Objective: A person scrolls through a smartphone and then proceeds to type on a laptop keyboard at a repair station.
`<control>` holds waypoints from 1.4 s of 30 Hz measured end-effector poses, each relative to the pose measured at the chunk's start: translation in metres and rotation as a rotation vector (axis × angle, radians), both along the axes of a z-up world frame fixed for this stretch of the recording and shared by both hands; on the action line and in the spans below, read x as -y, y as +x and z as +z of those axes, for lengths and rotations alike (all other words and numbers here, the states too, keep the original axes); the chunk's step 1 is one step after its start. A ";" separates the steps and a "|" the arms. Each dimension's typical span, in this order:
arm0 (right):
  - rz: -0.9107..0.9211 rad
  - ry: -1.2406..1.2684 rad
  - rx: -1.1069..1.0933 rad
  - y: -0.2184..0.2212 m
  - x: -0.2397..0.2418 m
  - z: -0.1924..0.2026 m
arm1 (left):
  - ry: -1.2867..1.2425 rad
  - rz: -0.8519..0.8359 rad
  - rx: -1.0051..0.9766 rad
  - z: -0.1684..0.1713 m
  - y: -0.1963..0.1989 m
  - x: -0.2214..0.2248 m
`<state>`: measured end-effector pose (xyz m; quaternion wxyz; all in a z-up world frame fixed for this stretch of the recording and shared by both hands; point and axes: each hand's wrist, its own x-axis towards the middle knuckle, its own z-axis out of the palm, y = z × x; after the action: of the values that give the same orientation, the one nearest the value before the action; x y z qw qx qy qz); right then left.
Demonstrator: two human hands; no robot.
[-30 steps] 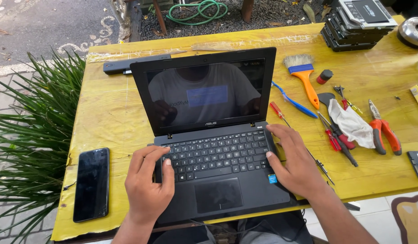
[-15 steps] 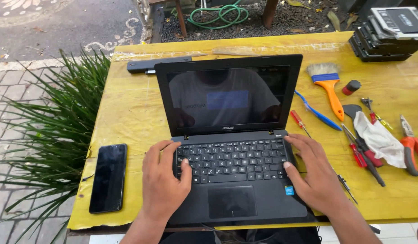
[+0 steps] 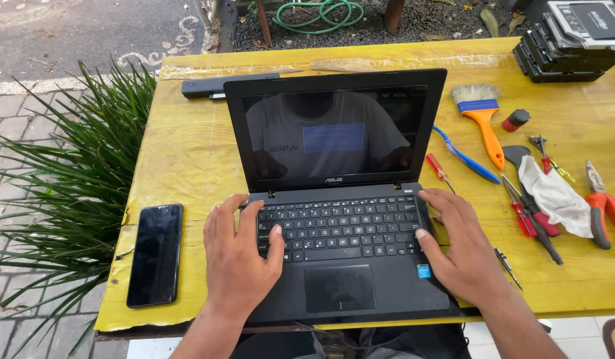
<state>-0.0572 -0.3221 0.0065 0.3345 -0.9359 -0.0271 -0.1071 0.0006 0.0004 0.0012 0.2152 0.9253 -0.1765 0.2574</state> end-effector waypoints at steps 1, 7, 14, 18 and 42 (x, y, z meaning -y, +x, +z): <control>0.001 0.006 0.003 0.000 0.000 0.000 | -0.005 -0.004 -0.006 0.000 0.000 0.000; -0.001 0.001 0.002 0.000 0.000 0.000 | -0.015 -0.011 -0.028 -0.002 0.001 -0.001; -0.009 0.002 -0.006 0.000 0.001 -0.001 | -0.022 0.008 -0.007 0.001 0.000 0.000; -0.005 0.006 0.020 0.000 0.001 -0.002 | 0.014 0.012 -0.034 -0.002 0.001 -0.001; 0.116 0.066 0.453 -0.009 0.005 -0.011 | -0.085 -0.142 -0.068 0.000 0.003 -0.001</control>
<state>-0.0664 -0.3273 -0.0041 0.3558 -0.8735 -0.1515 -0.2957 0.0032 0.0018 0.0008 0.2777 0.9088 -0.2231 0.2173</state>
